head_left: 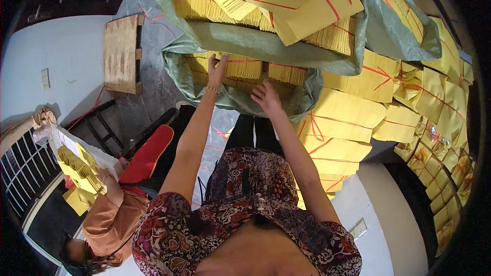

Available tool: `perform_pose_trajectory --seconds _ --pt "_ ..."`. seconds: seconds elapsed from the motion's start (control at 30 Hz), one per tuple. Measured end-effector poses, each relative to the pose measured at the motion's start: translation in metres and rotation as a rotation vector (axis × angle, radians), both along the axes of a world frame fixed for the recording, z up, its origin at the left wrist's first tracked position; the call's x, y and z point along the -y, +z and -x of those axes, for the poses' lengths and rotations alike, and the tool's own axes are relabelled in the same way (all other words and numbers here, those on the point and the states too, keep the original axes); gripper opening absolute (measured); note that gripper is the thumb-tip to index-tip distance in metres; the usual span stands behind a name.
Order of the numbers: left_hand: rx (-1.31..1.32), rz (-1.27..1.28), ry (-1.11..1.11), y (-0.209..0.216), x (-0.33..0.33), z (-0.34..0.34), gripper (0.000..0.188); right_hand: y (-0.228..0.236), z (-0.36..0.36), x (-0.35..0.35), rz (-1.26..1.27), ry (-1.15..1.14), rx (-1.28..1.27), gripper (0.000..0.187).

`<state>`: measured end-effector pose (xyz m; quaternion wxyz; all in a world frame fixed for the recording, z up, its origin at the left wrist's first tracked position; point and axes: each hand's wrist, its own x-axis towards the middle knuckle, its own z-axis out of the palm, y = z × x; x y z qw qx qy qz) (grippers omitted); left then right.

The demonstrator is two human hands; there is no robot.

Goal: Packing bundles of yellow paper tied with red string into large woven sacks.

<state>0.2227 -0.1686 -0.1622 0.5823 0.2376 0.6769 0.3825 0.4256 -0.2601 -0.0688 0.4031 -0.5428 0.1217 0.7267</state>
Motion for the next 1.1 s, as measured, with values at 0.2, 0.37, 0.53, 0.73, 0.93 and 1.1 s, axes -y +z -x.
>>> perform_pose_trajectory --seconds 0.2,0.37,0.53,0.73,0.93,1.1 --pt "0.405 0.407 -0.296 0.036 -0.022 -0.027 0.088 -0.02 0.0 -0.03 0.046 -0.055 -0.127 0.07" --pt "0.058 0.226 -0.55 0.022 -0.034 -0.041 0.076 -0.013 0.004 -0.027 0.012 -0.073 0.037 0.067" --pt "-0.312 0.185 -0.795 0.045 -0.047 -0.088 0.04 0.028 -0.036 -0.013 -0.032 0.095 0.203 0.046" --pt "-0.253 -0.22 -0.651 0.033 -0.039 -0.059 0.047 0.099 -0.087 -0.009 -0.624 0.512 1.839 0.039" --pt "-0.208 -0.424 -0.351 0.025 -0.05 -0.048 0.039 0.077 -0.143 -0.04 -0.654 0.548 1.836 0.035" --pt "0.288 -0.196 0.086 0.007 -0.081 -0.042 0.039 0.046 -0.177 -0.052 -0.456 0.853 1.713 0.026"
